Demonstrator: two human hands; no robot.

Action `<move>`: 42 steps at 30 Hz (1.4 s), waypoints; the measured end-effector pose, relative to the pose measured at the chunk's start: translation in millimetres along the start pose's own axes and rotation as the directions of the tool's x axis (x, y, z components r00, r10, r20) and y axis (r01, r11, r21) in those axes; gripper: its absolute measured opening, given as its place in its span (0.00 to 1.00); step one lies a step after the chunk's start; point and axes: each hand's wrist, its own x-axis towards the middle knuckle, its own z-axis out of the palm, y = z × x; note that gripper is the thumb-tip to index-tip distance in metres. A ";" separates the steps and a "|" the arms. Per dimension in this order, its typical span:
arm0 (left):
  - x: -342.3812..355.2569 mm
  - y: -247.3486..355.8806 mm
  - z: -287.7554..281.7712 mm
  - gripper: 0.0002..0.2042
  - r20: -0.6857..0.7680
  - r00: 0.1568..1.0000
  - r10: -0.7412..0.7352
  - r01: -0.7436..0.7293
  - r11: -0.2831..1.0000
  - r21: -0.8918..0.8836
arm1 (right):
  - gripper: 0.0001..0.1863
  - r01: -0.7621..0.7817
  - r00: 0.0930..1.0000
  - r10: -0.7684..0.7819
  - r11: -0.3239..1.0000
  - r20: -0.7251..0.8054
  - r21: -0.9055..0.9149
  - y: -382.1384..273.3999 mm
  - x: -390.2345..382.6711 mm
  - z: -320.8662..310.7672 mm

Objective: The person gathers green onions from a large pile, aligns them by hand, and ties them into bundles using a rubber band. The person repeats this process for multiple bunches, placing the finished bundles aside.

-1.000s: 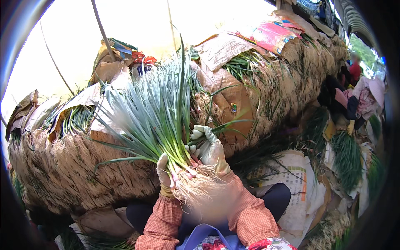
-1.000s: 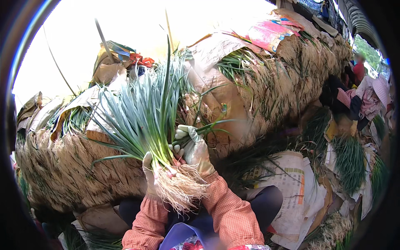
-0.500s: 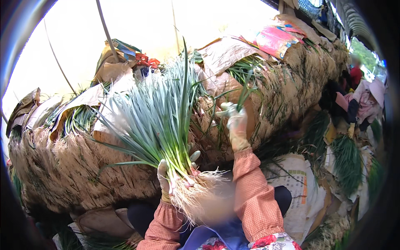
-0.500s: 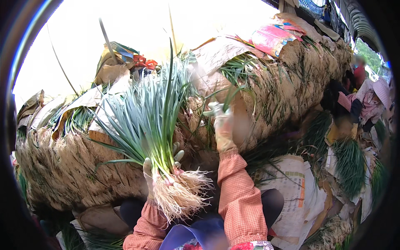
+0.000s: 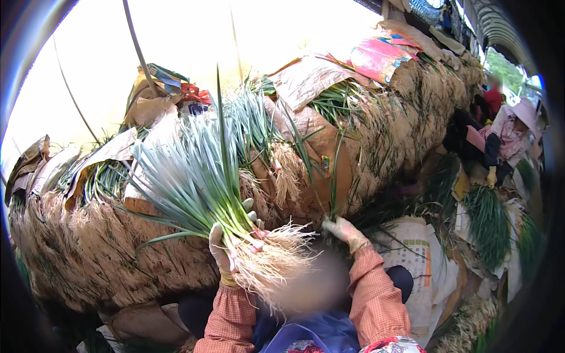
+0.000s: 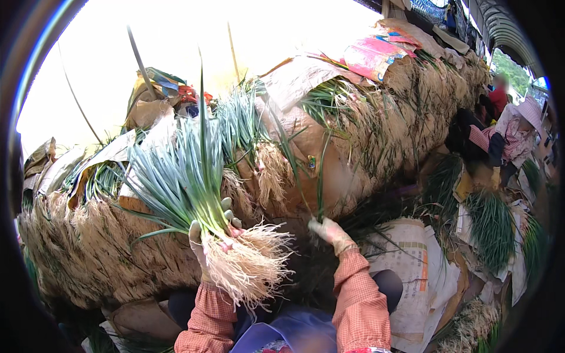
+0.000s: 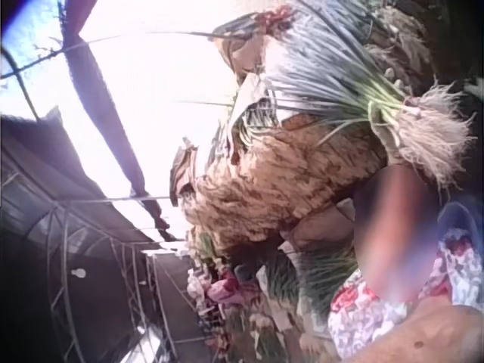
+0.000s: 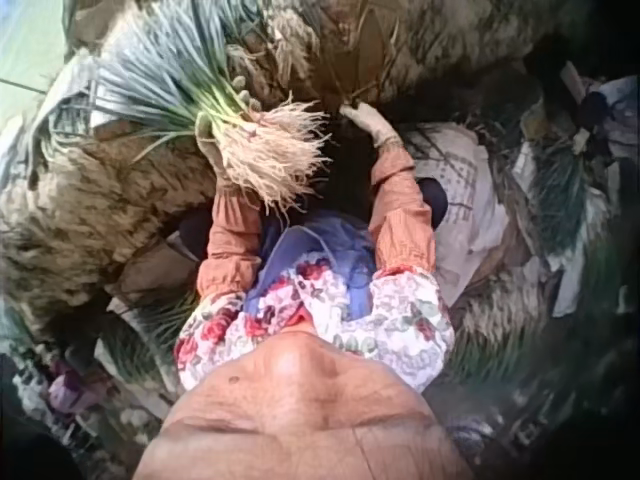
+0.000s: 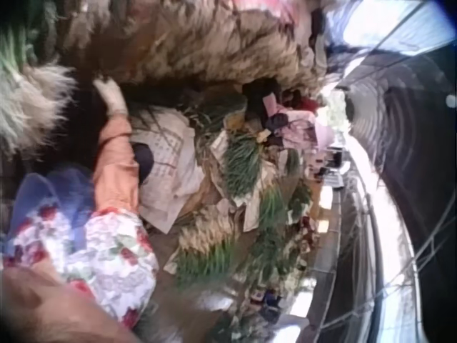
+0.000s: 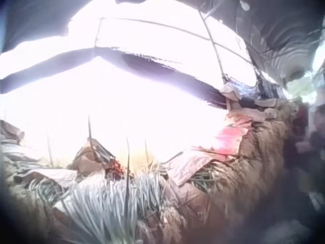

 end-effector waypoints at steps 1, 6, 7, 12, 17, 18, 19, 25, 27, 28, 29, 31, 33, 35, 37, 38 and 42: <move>-4.0 0.9 -1.6 0.38 -0.027 1.000 -0.005 0.004 1.000 -0.028 | 0.33 0.033 0.999 -0.040 0.862 -0.003 -0.505 -3.5 -16.9 -7.7; -2.7 -1.4 -8.7 0.39 0.024 0.999 -0.030 0.031 0.998 -0.049 | 0.28 0.267 0.929 -0.267 0.963 -0.257 -0.036 -119.1 -45.1 -29.5; -5.2 2.6 -7.7 0.39 0.023 1.000 -0.013 0.014 0.999 -0.035 | 0.25 0.374 0.885 -0.348 0.927 -0.310 0.027 -149.6 -32.6 -12.3; -0.6 5.5 8.0 0.42 0.149 0.988 -0.028 0.036 0.998 -0.057 | 0.23 0.242 0.843 -0.408 0.869 -0.349 -0.432 -197.5 62.0 3.6; -7.4 14.3 14.0 0.44 0.144 0.990 0.004 0.009 0.996 -0.089 | 0.16 0.334 0.852 -0.493 0.258 -0.174 0.906 -122.1 16.7 -8.7; -10.8 11.7 -1.9 0.44 0.114 0.993 -0.026 0.037 0.995 -0.097 | 0.17 0.169 0.911 -0.402 0.160 -0.092 0.973 -114.6 0.4 2.2; -14.9 8.7 -0.3 0.43 -0.005 1.000 0.012 -0.012 1.000 -0.008 | 0.14 0.056 0.879 -0.467 0.300 0.096 0.952 -105.1 -11.9 8.2; -27.1 -2.2 -13.9 0.40 -0.118 0.985 -0.124 0.143 0.974 0.175 | 0.08 0.594 0.782 -0.602 0.642 -0.160 0.485 -121.9 -43.9 55.6; -32.8 3.9 -45.6 0.35 -0.165 0.979 -0.117 0.147 0.973 0.177 | 0.07 0.714 0.661 -0.736 0.677 -0.147 -0.177 -142.8 -57.7 54.3; -29.9 6.2 -50.3 0.34 -0.142 0.975 -0.173 0.195 0.968 0.160 | 0.07 0.698 0.612 -0.777 0.618 -0.146 -0.361 -149.3 -57.3 54.5; -32.1 4.5 -53.3 0.34 -0.152 0.972 -0.178 0.202 0.966 0.158 | 0.08 0.717 0.516 -0.828 0.558 -0.220 -0.419 -149.6 -52.6 57.6; -26.3 -3.0 -24.3 0.32 -0.190 0.971 -0.146 0.181 0.966 0.184 | 0.07 0.698 0.508 -0.804 0.595 -0.310 -0.399 -149.2 -42.9 61.7; -22.7 -10.1 -6.1 0.32 -0.182 0.979 -0.089 0.128 0.969 0.212 | 0.13 0.472 0.881 -0.385 0.690 -0.274 0.549 -155.3 -41.8 53.2; -23.7 -11.7 3.0 0.34 -0.229 0.963 -0.143 0.144 0.990 -0.012 | 0.17 0.263 0.960 -0.149 0.196 -0.236 0.945 -111.3 -0.5 28.8; -27.3 -5.5 -9.0 0.35 -0.179 0.978 -0.105 0.119 0.991 0.068 | 0.23 0.177 0.972 -0.148 -0.042 -0.181 0.983 -107.0 8.9 40.4; -26.6 -1.5 -8.8 0.36 -0.126 0.988 -0.089 0.106 0.985 0.135 | 0.23 0.123 0.960 -0.265 0.110 -0.091 0.986 -130.9 -8.7 46.1; -26.8 -7.0 3.0 0.35 -0.137 0.981 -0.140 0.154 0.983 0.097 | 0.21 0.112 0.901 -0.424 0.432 0.092 0.895 -173.1 -7.3 49.7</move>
